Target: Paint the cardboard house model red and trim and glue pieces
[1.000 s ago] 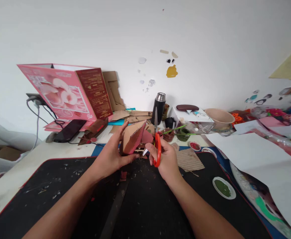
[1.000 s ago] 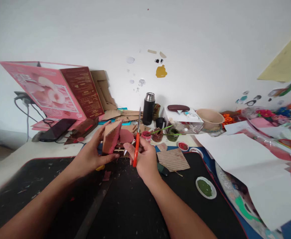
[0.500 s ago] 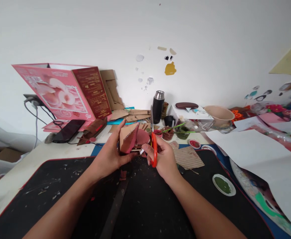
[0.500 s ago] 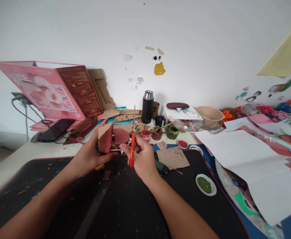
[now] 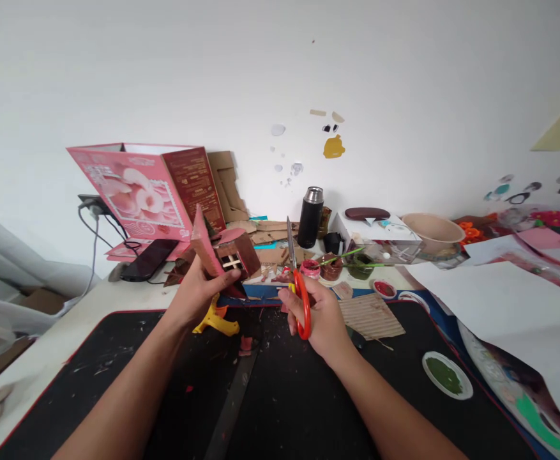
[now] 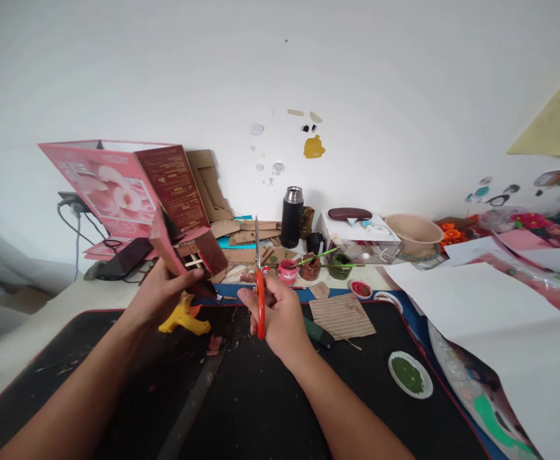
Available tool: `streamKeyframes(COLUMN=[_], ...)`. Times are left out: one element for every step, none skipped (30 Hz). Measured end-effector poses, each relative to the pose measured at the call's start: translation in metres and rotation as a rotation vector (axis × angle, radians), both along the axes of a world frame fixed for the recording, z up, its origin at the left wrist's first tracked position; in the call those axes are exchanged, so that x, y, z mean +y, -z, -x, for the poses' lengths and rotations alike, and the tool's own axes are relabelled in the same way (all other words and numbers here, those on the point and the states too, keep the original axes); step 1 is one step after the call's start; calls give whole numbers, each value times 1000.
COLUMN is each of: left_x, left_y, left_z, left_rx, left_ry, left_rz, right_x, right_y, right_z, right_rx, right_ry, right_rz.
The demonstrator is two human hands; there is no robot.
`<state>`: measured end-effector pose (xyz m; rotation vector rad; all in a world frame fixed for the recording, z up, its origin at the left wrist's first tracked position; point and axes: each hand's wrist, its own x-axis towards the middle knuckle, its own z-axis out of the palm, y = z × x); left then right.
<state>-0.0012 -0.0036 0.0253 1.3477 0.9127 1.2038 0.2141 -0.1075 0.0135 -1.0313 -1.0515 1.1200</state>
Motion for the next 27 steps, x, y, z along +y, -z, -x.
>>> streamKeyframes(left_x=[1,2,2,3,4,4,5,5,5,6,6,6,6,5,4,2,1,-1,-2,-3,-3,-3,-3,-2,-1,-1,0], left_y=[0,0,0,-1,-1,-2,-3,-3,-4,-4,-5,-5,-5,-6,-7,-7,-8,-9,-9,-10,-10,-10,-9,-9,-9,-8,-8], left_z=[0,1,1,1,1,1,1,1,0,0,0,-1,-1,-1,-2,-2,-2,-2,-2,-1,-1,0,0,1,1,2,2], left_rx=[-55,-103,-144,-177,-206,-230,-248,-261,-272,-279,-284,-282,-271,-248,-216,-178,-139,-103,-75,-55,-40,-30,-28,-33,-46,-67,-93], left_ry=[-6,-15,-26,-35,-40,-44,-48,-52,-60,-73,-89,-106,-121,-133,-143,-150,-152,-150,-148,-146,-147,-150,-155,-158,-154,-144,-130], left_rz=[12,20,29,39,50,59,66,68,64,51,33,12,-8,-23,-35,-41,-41,-41,-42,-45,-50,-58,-67,-73,-72,-68,-60], right_x=[-1,-1,-2,-3,-3,-4,-4,-5,-5,-5,-5,-5,-5,-5,-4,-4,-4,-4,-4,-3,-3,-3,-2,-1,-1,0,0], right_y=[0,0,-1,-2,-3,-4,-5,-6,-7,-7,-7,-6,-6,-5,-5,-5,-5,-5,-5,-5,-4,-4,-3,-2,0,1,2], right_z=[0,1,1,1,1,1,1,1,1,2,2,3,3,3,4,4,4,3,3,3,3,2,2,2,1,1,1], right_rx=[3,6,10,14,17,22,26,31,38,43,49,55,60,67,74,82,89,96,103,111,120,131,142,155,169,185,203], right_ry=[-13,-25,-36,-45,-57,-69,-84,-99,-113,-127,-136,-142,-145,-146,-145,-145,-148,-151,-157,-163,-168,-172,-176,-180,-185,-191,-197], right_rz=[0,1,3,4,9,15,23,33,43,53,59,63,66,68,70,72,74,74,72,69,65,60,56,53,49,45,38])
